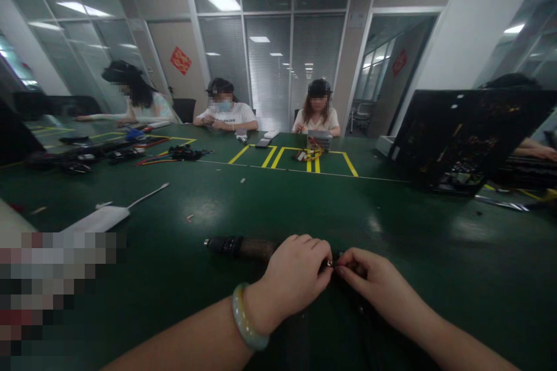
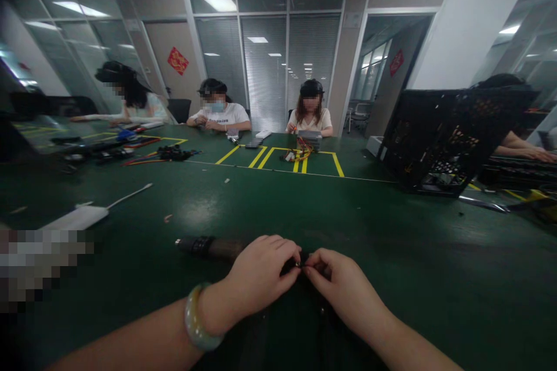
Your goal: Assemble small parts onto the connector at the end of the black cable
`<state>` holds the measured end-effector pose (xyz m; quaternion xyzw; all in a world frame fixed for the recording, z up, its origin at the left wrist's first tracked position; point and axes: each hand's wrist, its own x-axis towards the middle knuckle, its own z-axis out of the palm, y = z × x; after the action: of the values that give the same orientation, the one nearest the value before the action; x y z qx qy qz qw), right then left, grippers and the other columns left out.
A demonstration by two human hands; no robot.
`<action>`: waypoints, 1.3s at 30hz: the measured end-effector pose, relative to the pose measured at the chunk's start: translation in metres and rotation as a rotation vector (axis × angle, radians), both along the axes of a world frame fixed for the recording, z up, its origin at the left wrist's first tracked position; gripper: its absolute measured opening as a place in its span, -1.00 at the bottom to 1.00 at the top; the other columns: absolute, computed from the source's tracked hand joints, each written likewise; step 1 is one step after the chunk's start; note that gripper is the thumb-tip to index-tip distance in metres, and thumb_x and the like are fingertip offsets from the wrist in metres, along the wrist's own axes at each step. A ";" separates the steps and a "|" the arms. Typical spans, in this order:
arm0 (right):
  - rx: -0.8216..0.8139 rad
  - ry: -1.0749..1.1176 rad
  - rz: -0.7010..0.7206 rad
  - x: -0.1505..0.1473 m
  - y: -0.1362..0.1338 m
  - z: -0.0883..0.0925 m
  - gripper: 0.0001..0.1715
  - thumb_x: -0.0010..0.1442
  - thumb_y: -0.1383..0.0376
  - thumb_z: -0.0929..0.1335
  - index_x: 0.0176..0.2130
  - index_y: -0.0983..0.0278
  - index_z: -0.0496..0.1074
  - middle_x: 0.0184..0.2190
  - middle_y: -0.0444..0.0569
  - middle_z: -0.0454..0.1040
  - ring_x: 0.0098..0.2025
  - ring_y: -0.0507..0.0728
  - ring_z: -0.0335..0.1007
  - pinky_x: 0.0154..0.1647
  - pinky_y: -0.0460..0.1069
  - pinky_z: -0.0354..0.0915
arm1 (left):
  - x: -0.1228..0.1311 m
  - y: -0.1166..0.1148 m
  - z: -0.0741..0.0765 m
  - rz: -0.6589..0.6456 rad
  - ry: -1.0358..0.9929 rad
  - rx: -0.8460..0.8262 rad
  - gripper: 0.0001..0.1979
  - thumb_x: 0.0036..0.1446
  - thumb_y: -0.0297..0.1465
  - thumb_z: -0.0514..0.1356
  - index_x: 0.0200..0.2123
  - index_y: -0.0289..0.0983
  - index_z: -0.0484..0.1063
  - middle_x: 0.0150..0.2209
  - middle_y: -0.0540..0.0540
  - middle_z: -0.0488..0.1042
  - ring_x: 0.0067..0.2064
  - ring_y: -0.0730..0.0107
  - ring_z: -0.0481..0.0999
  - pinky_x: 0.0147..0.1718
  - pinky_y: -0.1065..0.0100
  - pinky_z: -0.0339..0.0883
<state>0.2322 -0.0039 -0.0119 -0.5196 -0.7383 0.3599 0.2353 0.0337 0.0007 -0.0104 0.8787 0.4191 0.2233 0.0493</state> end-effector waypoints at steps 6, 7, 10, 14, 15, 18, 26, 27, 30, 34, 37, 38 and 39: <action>0.024 -0.060 0.038 0.006 0.004 -0.003 -0.84 0.23 0.21 0.31 -0.29 0.21 0.46 -0.44 -0.17 0.48 -0.41 0.05 0.38 -0.42 -0.12 0.22 | -0.001 0.000 0.000 -0.021 -0.002 0.014 -0.96 0.18 -0.39 0.17 -0.27 -0.21 0.36 -0.25 0.03 0.48 -0.17 0.30 0.42 -0.18 0.25 0.21; 0.037 -0.069 0.033 0.006 0.004 -0.005 -0.84 0.23 0.21 0.30 -0.29 0.20 0.46 -0.45 -0.17 0.47 -0.42 0.04 0.38 -0.42 -0.12 0.21 | -0.001 0.000 0.000 -0.025 -0.002 0.013 -0.97 0.18 -0.40 0.17 -0.28 -0.21 0.36 -0.25 0.03 0.48 -0.17 0.31 0.42 -0.18 0.25 0.21; 0.060 -0.083 0.026 0.006 0.004 -0.012 -0.82 0.25 0.19 0.29 -0.27 0.18 0.46 -0.43 -0.18 0.47 -0.41 0.04 0.38 -0.42 -0.12 0.21 | -0.001 0.000 0.000 -0.023 -0.008 0.010 -0.95 0.17 -0.39 0.19 -0.28 -0.21 0.37 -0.26 0.03 0.48 -0.18 0.31 0.42 -0.17 0.25 0.22; 0.058 -0.084 0.029 0.007 0.005 -0.014 -0.81 0.26 0.18 0.28 -0.26 0.18 0.46 -0.41 -0.17 0.48 -0.39 0.05 0.39 -0.40 -0.12 0.21 | -0.001 -0.001 0.001 -0.032 -0.020 0.007 -0.94 0.17 -0.38 0.18 -0.28 -0.22 0.37 -0.25 0.02 0.49 -0.17 0.30 0.43 -0.15 0.24 0.23; 0.057 -0.086 0.026 0.007 0.006 -0.014 -0.80 0.26 0.18 0.28 -0.27 0.18 0.46 -0.41 -0.17 0.48 -0.39 0.06 0.38 -0.40 -0.11 0.21 | -0.001 -0.001 0.002 -0.036 -0.019 0.006 -0.95 0.17 -0.38 0.18 -0.28 -0.22 0.38 -0.25 0.02 0.49 -0.17 0.30 0.43 -0.15 0.24 0.23; 0.057 -0.092 0.021 0.006 0.006 -0.012 -0.81 0.25 0.18 0.29 -0.29 0.19 0.47 -0.43 -0.17 0.47 -0.41 0.05 0.37 -0.42 -0.11 0.20 | -0.001 -0.001 0.003 -0.028 -0.025 -0.004 -0.94 0.17 -0.39 0.19 -0.26 -0.22 0.38 -0.25 0.01 0.49 -0.17 0.30 0.43 -0.14 0.23 0.24; 0.047 -0.075 0.011 0.004 0.005 -0.011 -0.81 0.25 0.18 0.29 -0.29 0.18 0.45 -0.43 -0.18 0.47 -0.40 0.04 0.39 -0.42 -0.12 0.21 | -0.002 0.000 0.001 -0.020 -0.034 -0.019 -0.93 0.16 -0.37 0.22 -0.28 -0.21 0.37 -0.24 0.04 0.49 -0.16 0.32 0.44 -0.12 0.23 0.25; 0.045 -0.071 0.008 0.004 0.005 -0.012 -0.81 0.25 0.18 0.29 -0.30 0.19 0.45 -0.44 -0.18 0.47 -0.40 0.04 0.38 -0.42 -0.13 0.21 | -0.002 0.000 0.001 -0.021 -0.033 -0.018 -0.93 0.16 -0.36 0.21 -0.28 -0.21 0.38 -0.24 0.04 0.49 -0.16 0.32 0.44 -0.12 0.23 0.25; 0.047 -0.062 0.004 0.004 0.006 -0.013 -0.81 0.25 0.18 0.29 -0.31 0.19 0.45 -0.46 -0.18 0.46 -0.41 0.04 0.37 -0.43 -0.13 0.20 | -0.001 0.000 0.001 -0.024 -0.026 -0.010 -0.91 0.15 -0.36 0.21 -0.26 -0.22 0.38 -0.24 0.02 0.49 -0.16 0.30 0.44 -0.12 0.22 0.26; 0.047 -0.077 0.010 0.003 0.005 -0.011 -0.82 0.25 0.19 0.29 -0.30 0.18 0.45 -0.45 -0.18 0.47 -0.41 0.04 0.37 -0.43 -0.13 0.20 | -0.001 0.000 0.001 -0.026 -0.022 -0.002 -0.94 0.15 -0.42 0.18 -0.27 -0.23 0.37 -0.27 0.00 0.48 -0.18 0.30 0.44 -0.15 0.23 0.26; 0.050 -0.092 0.017 0.003 0.004 -0.010 -0.81 0.25 0.18 0.29 -0.30 0.18 0.45 -0.43 -0.18 0.47 -0.41 0.04 0.38 -0.42 -0.12 0.20 | -0.001 0.001 0.001 -0.014 -0.039 -0.004 -0.93 0.15 -0.43 0.18 -0.26 -0.23 0.36 -0.27 -0.01 0.47 -0.20 0.30 0.44 -0.17 0.23 0.26; 0.052 -0.094 0.016 0.003 0.004 -0.010 -0.81 0.25 0.17 0.29 -0.30 0.18 0.45 -0.43 -0.18 0.47 -0.41 0.04 0.38 -0.42 -0.12 0.20 | -0.001 0.001 0.002 -0.009 -0.042 -0.005 -0.92 0.14 -0.43 0.18 -0.26 -0.23 0.35 -0.27 -0.01 0.47 -0.20 0.29 0.44 -0.17 0.23 0.27; 0.056 -0.096 0.014 0.003 0.005 -0.010 -0.81 0.25 0.17 0.29 -0.30 0.18 0.45 -0.43 -0.19 0.47 -0.40 0.04 0.38 -0.42 -0.12 0.20 | -0.001 0.001 0.002 -0.007 -0.042 -0.007 -0.91 0.14 -0.42 0.19 -0.26 -0.23 0.35 -0.27 0.00 0.47 -0.21 0.29 0.44 -0.17 0.23 0.27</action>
<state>0.2357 0.0007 -0.0222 -0.5242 -0.7622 0.3154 0.2116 0.0323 0.0015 -0.0086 0.8750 0.4159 0.2399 0.0621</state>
